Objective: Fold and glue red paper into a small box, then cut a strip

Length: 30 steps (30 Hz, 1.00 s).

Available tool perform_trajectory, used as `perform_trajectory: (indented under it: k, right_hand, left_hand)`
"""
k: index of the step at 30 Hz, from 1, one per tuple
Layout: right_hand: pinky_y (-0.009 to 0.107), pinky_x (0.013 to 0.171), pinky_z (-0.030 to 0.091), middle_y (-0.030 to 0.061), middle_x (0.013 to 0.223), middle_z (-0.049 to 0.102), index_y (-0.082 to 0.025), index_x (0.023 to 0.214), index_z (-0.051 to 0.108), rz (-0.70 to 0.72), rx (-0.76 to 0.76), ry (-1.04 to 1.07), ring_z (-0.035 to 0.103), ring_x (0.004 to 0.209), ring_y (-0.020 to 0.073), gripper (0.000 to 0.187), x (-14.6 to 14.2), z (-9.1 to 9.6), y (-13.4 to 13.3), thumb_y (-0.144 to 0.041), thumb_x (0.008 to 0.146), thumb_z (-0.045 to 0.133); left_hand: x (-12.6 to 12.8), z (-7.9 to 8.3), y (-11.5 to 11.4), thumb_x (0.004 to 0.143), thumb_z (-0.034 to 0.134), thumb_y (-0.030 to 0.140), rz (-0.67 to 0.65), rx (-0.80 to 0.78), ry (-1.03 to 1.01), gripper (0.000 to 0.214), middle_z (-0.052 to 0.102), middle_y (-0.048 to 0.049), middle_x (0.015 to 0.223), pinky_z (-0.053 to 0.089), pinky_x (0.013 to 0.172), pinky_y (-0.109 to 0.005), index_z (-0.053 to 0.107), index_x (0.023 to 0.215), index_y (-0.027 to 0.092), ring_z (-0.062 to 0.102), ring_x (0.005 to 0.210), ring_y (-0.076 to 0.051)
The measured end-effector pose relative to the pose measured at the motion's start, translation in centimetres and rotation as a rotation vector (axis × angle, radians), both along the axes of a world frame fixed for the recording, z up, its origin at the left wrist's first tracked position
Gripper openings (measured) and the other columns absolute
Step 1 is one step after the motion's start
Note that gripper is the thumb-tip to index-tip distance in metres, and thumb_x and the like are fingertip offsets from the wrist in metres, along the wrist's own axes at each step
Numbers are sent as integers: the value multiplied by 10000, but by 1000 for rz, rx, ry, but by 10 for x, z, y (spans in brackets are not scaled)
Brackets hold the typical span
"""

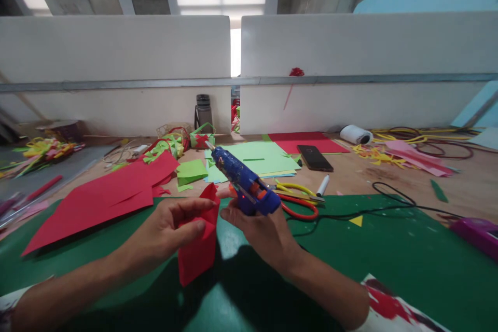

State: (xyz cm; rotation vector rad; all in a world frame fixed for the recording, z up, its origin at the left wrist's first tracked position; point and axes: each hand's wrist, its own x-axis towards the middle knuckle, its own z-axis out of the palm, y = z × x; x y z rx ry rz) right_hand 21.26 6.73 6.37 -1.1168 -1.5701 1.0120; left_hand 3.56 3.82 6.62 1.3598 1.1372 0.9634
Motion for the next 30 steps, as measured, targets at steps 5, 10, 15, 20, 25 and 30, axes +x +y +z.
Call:
perform_trajectory:
  k: [5, 10, 15, 20, 25, 30]
  right_hand:
    - [300, 576, 524, 4, 672, 664, -233, 744, 716, 81, 36, -17, 613, 644, 190, 252, -2, 4, 3, -456, 629, 725]
    - [333, 709, 548, 21, 792, 709, -217, 771, 701, 147, 53, 66, 658, 761, 211, 264, -1, 3, 8, -431, 629, 762]
    - [308, 690, 556, -2, 766, 689, -215, 805, 657, 198, 77, 100, 652, 721, 182, 250, 3, -5, 12, -345, 637, 790]
    - [295, 688, 559, -11, 783, 671, -224, 831, 622, 181, 51, 144, 649, 737, 179, 270, 2, -11, 13, -296, 635, 793]
    - [304, 697, 554, -6, 789, 661, -212, 820, 622, 200, 18, 198, 641, 737, 174, 286, -1, -11, 10, -337, 628, 793]
    - [326, 678, 549, 14, 752, 669, -209, 805, 643, 197, -41, 207, 639, 689, 186, 349, -1, -6, 5, -467, 612, 778]
  left_hand:
    - [2, 1, -1, 665, 623, 251, -40, -20, -8, 393, 572, 2, 699, 328, 522, -198, 629, 1021, 86, 428, 556, -80]
    - [2, 0, -1, 681, 623, 244, -63, 8, -19, 350, 582, 1, 710, 344, 535, -203, 626, 1006, 112, 457, 566, -89]
    - [2, 0, -1, 679, 638, 233, -27, 26, 1, 298, 609, -9, 750, 379, 542, -207, 609, 958, 133, 506, 597, -108]
    - [1, -2, 2, 643, 687, 279, -4, -95, -101, 222, 606, 3, 662, 383, 537, -206, 583, 775, 134, 515, 557, -103]
    - [1, -1, 1, 641, 705, 304, 21, -86, -102, 230, 567, 22, 597, 340, 506, -186, 557, 691, 136, 475, 517, -82]
    - [1, -1, -1, 667, 686, 307, 0, -28, -65, 218, 566, 20, 618, 348, 506, -191, 569, 736, 137, 475, 534, -91]
